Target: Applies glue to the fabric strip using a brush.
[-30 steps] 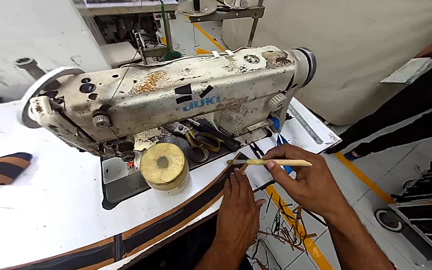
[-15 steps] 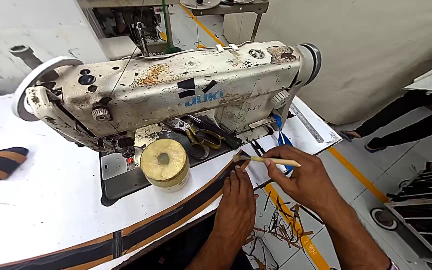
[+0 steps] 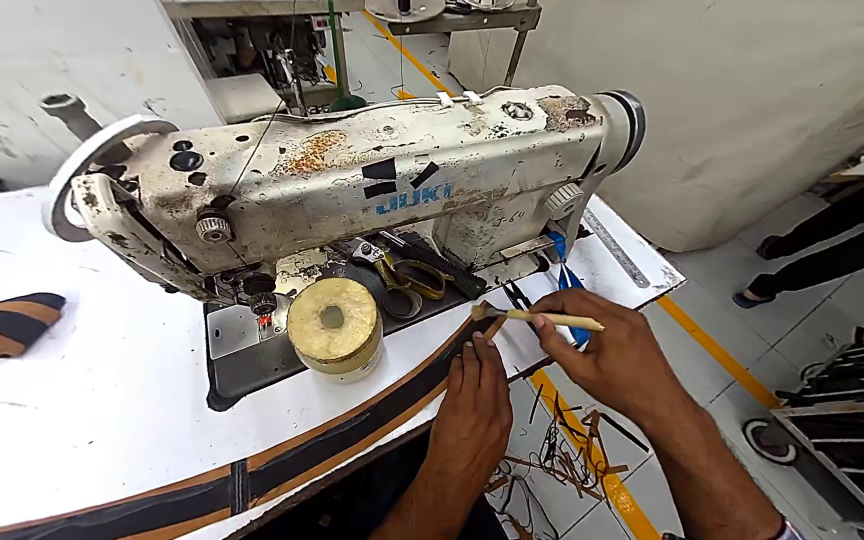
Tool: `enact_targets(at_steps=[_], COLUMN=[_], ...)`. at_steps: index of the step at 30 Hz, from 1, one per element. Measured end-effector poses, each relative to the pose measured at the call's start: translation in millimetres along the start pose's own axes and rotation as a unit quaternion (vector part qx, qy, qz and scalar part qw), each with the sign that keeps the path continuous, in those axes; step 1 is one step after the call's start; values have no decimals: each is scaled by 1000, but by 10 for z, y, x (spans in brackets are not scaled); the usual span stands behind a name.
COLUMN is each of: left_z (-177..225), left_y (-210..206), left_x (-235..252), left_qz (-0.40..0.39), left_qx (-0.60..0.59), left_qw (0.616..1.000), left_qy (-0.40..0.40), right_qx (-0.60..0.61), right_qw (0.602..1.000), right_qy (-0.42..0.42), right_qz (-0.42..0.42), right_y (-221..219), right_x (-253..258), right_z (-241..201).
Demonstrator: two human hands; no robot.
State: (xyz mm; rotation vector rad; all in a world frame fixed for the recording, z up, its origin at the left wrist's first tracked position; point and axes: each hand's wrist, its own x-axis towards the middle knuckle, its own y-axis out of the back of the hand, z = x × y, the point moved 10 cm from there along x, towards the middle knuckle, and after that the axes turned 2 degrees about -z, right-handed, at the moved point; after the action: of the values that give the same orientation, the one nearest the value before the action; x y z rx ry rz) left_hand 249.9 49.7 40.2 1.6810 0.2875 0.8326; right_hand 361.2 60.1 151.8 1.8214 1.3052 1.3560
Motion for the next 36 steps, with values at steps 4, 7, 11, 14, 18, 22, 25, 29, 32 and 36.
enact_targets(at_steps=[4,7,11,14,18,22,25,29,32,36], left_z=[-6,-18,-19,-19,-13,-14,-6,-1,-1,-171], left_y=[-1,-5,-16,-6,3,6,29,28,83,407], left_x=[8,15,12,21,16,11,13,-43,-109,-231], left_qz=[-3,-7,-15,-9,-9,-7,-2,-28,-10,19], left_qx=[4,-4,-2,-1,-7,-17,-25,-58,-101,-194], left_qw=[1000,1000,1000,1000,1000,1000,1000,998,995,981], left_qy=[1,6,8,6,3,10,14,22,21,4], right_qx=[-16,3,-27,-21,-17,-41,-77,-4,197,241], right_qw=[999,1000,999,999,998,996,994,998,980,970], right_qy=[-18,-20,-40,-44,-54,-74,-78,-61,-14,21], right_qz=[35,20,-10,25,-7,-42,-14,32,-3,-20], right_y=[157,91,139,254,123,191,342,476,159,-111], right_x=[9,-45,-53,-26,-54,-82,-80,-96,-131,-205], right_z=[28,38,73,21,79,103,26,-215,-462,-667])
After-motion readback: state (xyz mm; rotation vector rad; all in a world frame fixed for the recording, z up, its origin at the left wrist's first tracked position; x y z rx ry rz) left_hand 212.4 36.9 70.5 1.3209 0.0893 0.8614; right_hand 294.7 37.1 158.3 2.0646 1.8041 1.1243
